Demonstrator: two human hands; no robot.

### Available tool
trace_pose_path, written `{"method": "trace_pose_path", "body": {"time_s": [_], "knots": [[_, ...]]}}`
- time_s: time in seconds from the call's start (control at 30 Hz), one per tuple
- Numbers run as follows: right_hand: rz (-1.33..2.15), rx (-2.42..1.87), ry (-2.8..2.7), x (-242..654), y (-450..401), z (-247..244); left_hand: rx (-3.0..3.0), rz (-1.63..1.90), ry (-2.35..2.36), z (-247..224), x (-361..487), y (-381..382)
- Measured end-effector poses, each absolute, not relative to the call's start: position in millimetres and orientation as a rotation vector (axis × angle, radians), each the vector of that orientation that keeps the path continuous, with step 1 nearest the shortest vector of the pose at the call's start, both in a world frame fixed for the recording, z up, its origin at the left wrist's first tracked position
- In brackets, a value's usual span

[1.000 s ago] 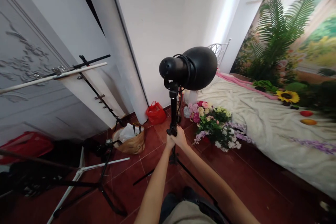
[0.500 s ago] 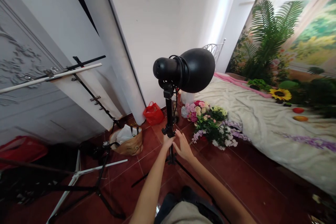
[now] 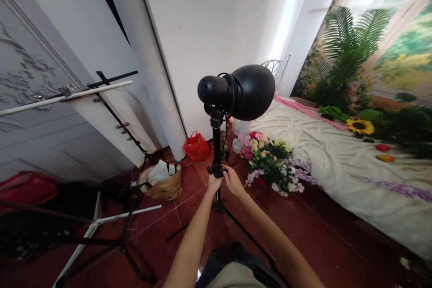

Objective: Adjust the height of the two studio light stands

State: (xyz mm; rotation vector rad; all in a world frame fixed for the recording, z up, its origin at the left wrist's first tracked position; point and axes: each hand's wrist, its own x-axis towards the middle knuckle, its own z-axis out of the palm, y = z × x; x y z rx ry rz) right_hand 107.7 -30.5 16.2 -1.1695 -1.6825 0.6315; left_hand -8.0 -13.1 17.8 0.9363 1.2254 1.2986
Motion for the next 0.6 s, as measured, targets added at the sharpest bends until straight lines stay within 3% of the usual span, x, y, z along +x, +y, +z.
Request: {"method": "trace_pose_path", "body": {"time_s": [0.6], "knots": [[0.851, -1.218, -1.307, 101, 10, -7, 1.006, 1.276, 1.295, 14, -8, -11]]}}
